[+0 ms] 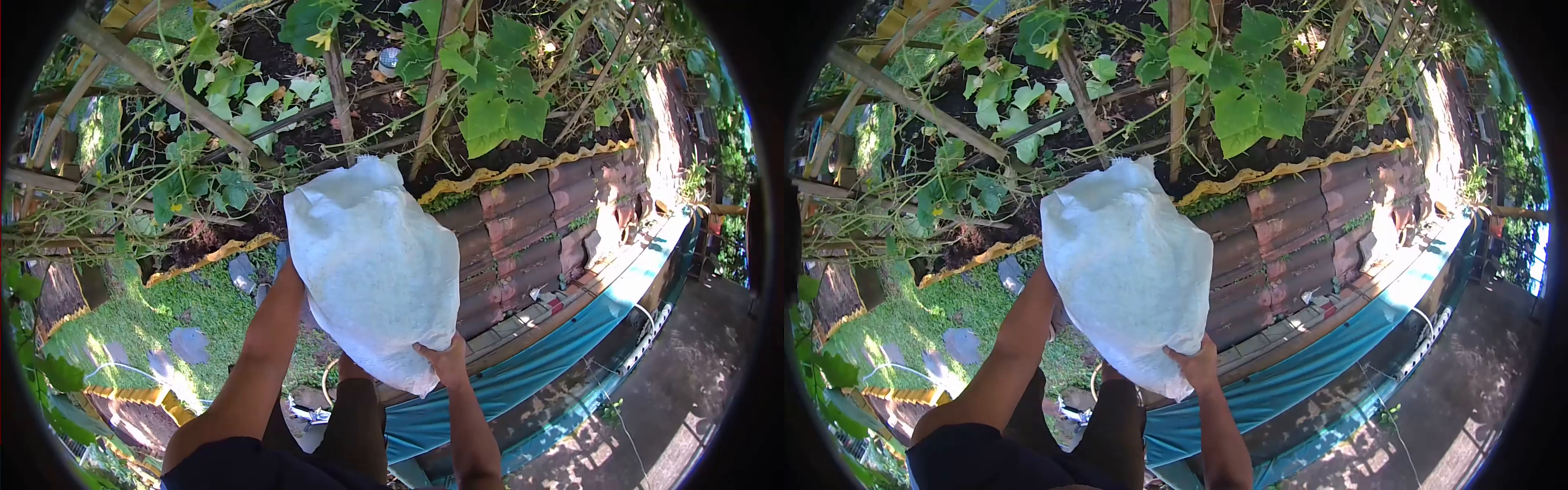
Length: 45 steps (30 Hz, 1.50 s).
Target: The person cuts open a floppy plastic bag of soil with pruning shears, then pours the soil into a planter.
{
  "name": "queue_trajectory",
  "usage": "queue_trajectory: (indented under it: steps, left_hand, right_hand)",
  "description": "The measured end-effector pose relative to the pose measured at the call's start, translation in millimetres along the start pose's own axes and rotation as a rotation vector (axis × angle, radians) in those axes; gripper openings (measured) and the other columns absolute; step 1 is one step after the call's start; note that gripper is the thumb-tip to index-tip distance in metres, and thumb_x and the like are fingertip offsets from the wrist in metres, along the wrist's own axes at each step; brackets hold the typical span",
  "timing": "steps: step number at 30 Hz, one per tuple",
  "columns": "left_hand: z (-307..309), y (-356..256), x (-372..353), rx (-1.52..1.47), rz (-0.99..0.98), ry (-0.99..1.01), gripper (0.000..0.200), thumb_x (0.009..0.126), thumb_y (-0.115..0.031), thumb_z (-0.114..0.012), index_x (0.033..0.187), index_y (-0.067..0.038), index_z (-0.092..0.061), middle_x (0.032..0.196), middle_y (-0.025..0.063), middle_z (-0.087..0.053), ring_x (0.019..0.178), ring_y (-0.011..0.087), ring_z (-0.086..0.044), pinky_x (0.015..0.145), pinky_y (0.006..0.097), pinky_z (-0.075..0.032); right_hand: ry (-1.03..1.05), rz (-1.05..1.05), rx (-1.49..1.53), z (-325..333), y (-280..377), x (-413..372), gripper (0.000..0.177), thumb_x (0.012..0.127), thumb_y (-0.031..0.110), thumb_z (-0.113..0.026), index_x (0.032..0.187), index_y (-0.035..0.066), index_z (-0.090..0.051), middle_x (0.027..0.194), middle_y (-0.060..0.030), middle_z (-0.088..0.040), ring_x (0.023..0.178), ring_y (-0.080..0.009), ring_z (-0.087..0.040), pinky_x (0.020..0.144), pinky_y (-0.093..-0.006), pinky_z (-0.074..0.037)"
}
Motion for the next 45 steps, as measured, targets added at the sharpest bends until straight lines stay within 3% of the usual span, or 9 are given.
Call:
queue_trajectory:
  steps: [1, 4, 8, 11, 20, 26, 45]
  left_hand:
    - [2, 0, 3, -0.003, -0.004, 0.004, 0.048, 0.087, -0.017, -0.06, 0.133, -0.005, -0.053, 0.12, 0.0107, -0.064, 0.106, 0.0235, -0.063, 0.095, 0.0378, -0.05]
    - [6, 1, 13, 0.006, -0.011, 0.006, 0.048, 0.087, -0.018, -0.061, 0.133, -0.005, -0.053, 0.12, 0.0106, -0.064, 0.106, 0.0236, -0.063, 0.095, 0.0378, -0.05]
    - [5, 2, 24, 0.018, -0.013, 0.017, 0.048, 0.088, -0.018, -0.061, 0.133, -0.005, -0.053, 0.121, 0.0106, -0.064, 0.107, 0.0237, -0.063, 0.095, 0.038, -0.05]
    - [1, 6, 27, 0.037, -0.013, 0.019, 0.048, 0.088, -0.018, -0.061, 0.134, -0.005, -0.053, 0.121, 0.0105, -0.064, 0.107, 0.0238, -0.063, 0.096, 0.0381, -0.05]
    - [-59, 14, 9, 0.105, -0.002, 0.035, 0.048, 0.088, -0.019, -0.061, 0.134, -0.006, -0.053, 0.121, 0.0103, -0.064, 0.107, 0.024, -0.063, 0.096, 0.0383, -0.049]
    - [-138, 25, -7, 0.164, -0.013, 0.057, 0.048, 0.088, -0.019, -0.061, 0.134, -0.006, -0.053, 0.121, 0.0102, -0.064, 0.108, 0.0241, -0.063, 0.096, 0.0385, -0.049]
    - [-250, 66, -22, 0.17, 0.002, 0.126, 0.049, 0.088, -0.02, -0.062, 0.134, -0.007, -0.053, 0.122, 0.0099, -0.063, 0.109, 0.0245, -0.063, 0.097, 0.0391, -0.049]
  right_hand:
    - [-0.018, -0.053, -0.123, 4, -5, 10, 0.054, 0.068, 0.004, -0.088, 0.115, -0.003, -0.062, 0.105, -0.0115, -0.072, 0.095, -0.0193, -0.067, 0.086, -0.035, -0.054]
    - [0.05, 0.087, -0.071, -5, 9, 37, 0.056, 0.067, 0.005, -0.089, 0.114, -0.004, -0.062, 0.106, -0.0128, -0.071, 0.096, -0.0198, -0.067, 0.088, -0.0356, -0.054]
    - [0.064, 0.155, -0.072, -10, 12, 61, 0.077, 0.065, 0.008, -0.092, 0.128, -0.004, -0.051, 0.119, -0.0143, -0.066, 0.106, -0.0201, -0.063, 0.09, -0.0358, -0.053]
    - [0.011, 0.109, 0.024, -5, -8, 73, 0.082, 0.065, 0.009, -0.092, 0.132, -0.003, -0.047, 0.12, -0.0135, -0.064, 0.107, -0.0209, -0.062, 0.089, -0.0364, -0.053]
    - [-0.051, -0.008, 0.39, 39, -41, 60, 0.056, 0.072, -0.002, -0.085, 0.12, -0.003, -0.058, 0.11, -0.0101, -0.067, 0.099, -0.0208, -0.064, 0.087, -0.036, -0.053]
    - [-0.087, 0.08, 0.465, 90, -33, 58, 0.053, 0.073, -0.005, -0.081, 0.12, -0.002, -0.059, 0.11, -0.009, -0.068, 0.098, -0.0209, -0.065, 0.087, -0.0368, -0.052]
    - [-0.172, 0.178, 0.227, 208, 48, 64, 0.044, 0.074, -0.002, -0.079, 0.115, -0.004, -0.063, 0.105, -0.0098, -0.07, 0.092, -0.0193, -0.066, 0.085, -0.0337, -0.051]
Point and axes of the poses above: each hand's wrist, its own x-axis towards the middle knuckle, its own z-axis out of the back of the hand, y = z × x, the point moved 8 cm from there along x, towards the middle knuckle
